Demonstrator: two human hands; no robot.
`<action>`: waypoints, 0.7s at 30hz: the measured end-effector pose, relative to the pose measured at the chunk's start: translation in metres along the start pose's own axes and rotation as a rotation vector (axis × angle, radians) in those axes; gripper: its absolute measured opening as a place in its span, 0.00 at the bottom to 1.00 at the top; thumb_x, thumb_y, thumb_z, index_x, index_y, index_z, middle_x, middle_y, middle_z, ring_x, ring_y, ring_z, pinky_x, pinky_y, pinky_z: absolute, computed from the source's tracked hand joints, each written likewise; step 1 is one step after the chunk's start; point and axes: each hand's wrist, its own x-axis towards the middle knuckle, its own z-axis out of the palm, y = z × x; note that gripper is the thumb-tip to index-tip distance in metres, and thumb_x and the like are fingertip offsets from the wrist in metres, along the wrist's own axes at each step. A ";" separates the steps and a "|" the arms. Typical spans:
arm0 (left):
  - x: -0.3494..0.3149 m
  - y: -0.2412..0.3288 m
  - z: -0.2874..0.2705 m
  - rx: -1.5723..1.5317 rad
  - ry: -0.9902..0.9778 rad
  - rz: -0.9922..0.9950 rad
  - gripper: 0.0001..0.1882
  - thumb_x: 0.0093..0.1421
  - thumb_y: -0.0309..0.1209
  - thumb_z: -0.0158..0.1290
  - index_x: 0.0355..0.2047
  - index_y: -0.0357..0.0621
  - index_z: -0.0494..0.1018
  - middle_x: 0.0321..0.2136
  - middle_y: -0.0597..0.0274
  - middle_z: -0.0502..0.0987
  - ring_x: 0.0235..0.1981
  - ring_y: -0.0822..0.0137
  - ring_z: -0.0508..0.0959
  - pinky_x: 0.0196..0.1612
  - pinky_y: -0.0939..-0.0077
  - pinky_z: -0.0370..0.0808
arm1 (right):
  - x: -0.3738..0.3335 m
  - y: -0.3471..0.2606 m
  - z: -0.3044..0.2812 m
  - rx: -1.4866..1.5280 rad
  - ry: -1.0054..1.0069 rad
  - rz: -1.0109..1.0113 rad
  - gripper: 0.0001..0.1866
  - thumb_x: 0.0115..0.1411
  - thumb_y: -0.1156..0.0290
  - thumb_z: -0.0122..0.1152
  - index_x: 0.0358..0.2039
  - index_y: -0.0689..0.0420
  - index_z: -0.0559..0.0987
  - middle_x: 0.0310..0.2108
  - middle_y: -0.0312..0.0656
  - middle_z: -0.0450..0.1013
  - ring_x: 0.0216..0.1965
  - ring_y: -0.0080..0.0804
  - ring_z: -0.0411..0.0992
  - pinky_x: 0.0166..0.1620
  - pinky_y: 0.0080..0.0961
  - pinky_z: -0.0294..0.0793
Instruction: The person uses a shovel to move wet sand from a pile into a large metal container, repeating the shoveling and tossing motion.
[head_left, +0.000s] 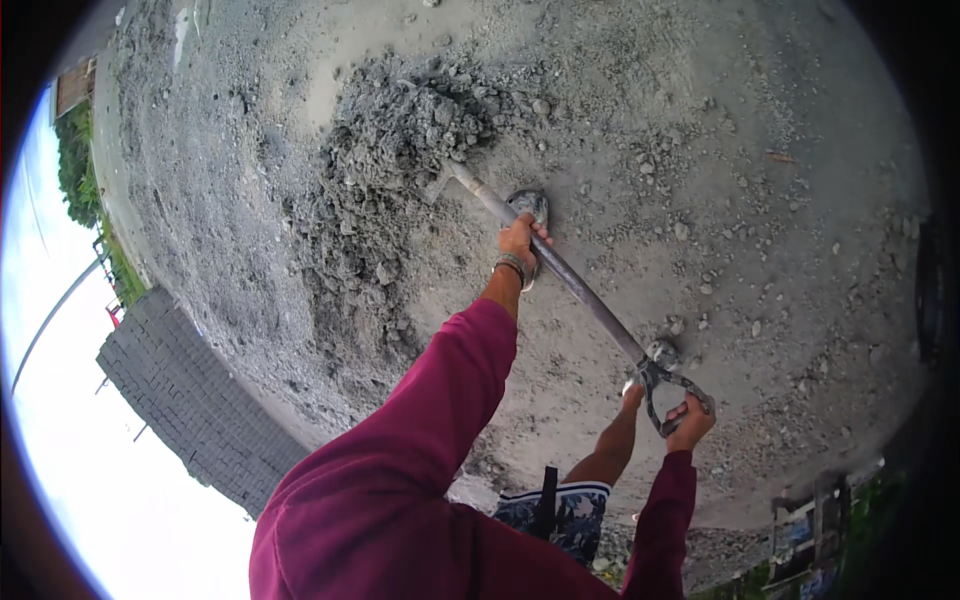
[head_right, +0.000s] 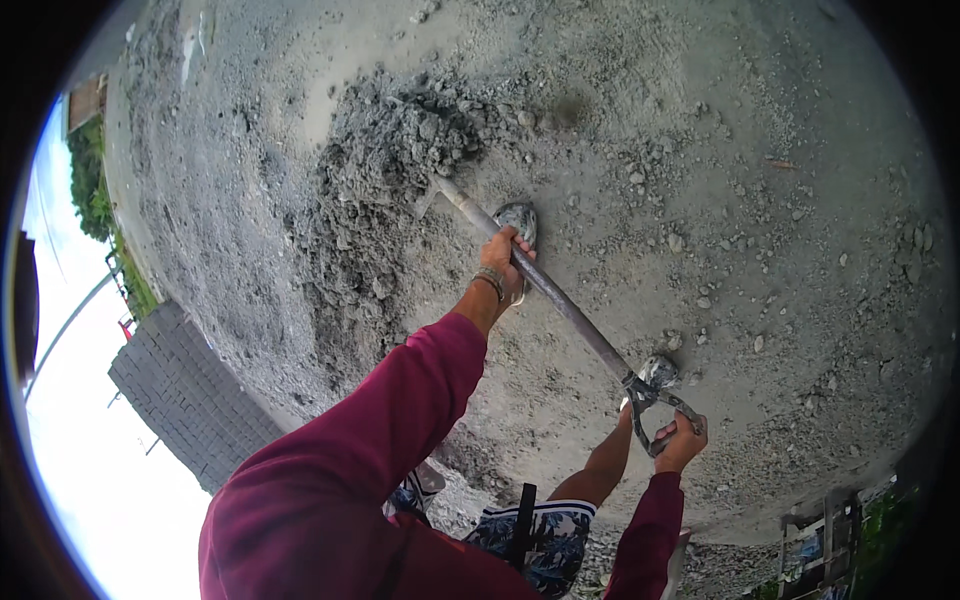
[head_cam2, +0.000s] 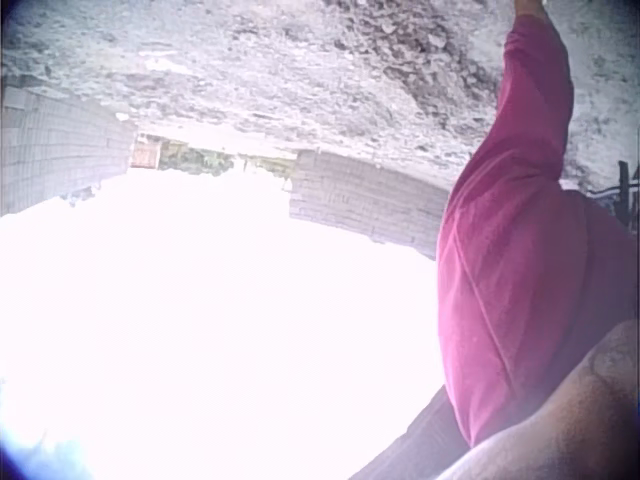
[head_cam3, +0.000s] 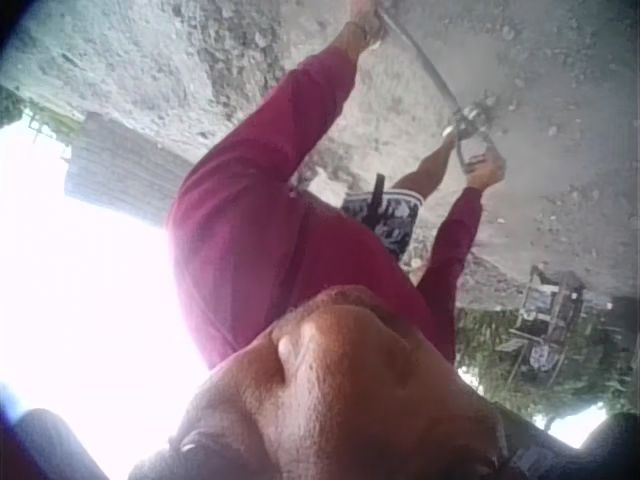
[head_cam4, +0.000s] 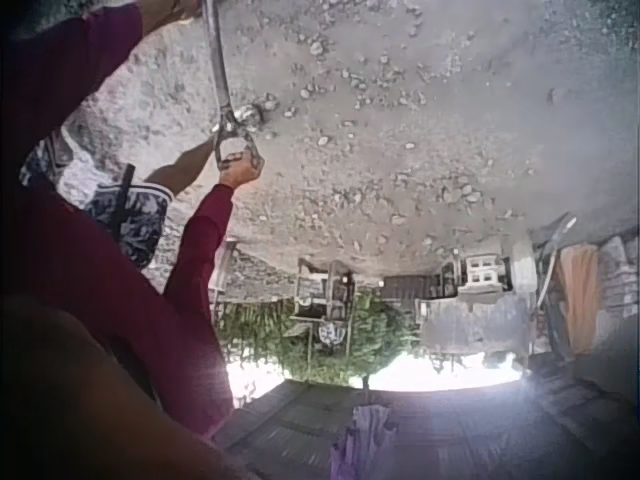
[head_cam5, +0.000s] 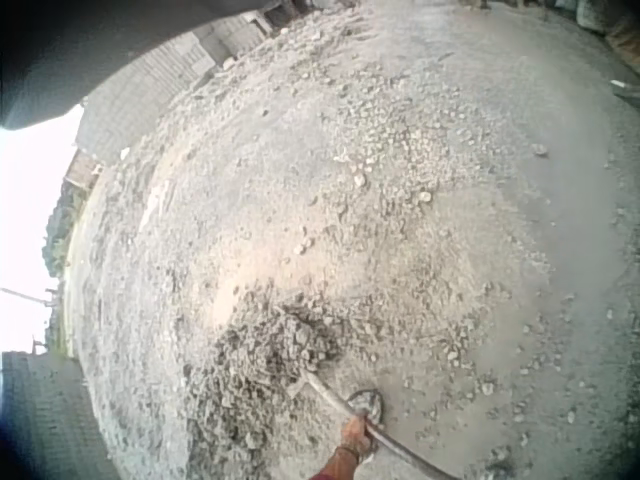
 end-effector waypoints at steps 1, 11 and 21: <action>-0.002 -0.002 0.001 0.017 -0.007 0.002 0.08 0.59 0.30 0.53 0.25 0.41 0.68 0.18 0.61 0.70 0.17 0.64 0.72 0.23 0.65 0.76 | 0.012 0.008 -0.006 0.035 0.003 0.004 0.04 0.56 0.76 0.58 0.28 0.56 0.71 0.14 0.34 0.61 0.10 0.27 0.62 0.14 0.27 0.62; -0.181 -0.147 -0.001 0.316 0.014 0.321 0.09 0.61 0.29 0.51 0.35 0.37 0.65 0.22 0.58 0.69 0.19 0.63 0.73 0.21 0.61 0.76 | 0.020 0.117 -0.215 0.275 -0.113 0.348 0.07 0.57 0.72 0.58 0.24 0.53 0.69 0.14 0.34 0.61 0.10 0.31 0.61 0.15 0.30 0.63; -0.455 -0.489 0.129 1.141 -0.754 1.022 0.24 0.56 0.31 0.53 0.45 0.29 0.56 0.37 0.35 0.72 0.37 0.38 0.75 0.40 0.49 0.71 | -0.087 0.278 -0.423 0.894 -0.196 0.396 0.15 0.63 0.64 0.51 0.48 0.54 0.75 0.20 0.32 0.68 0.13 0.22 0.61 0.18 0.23 0.65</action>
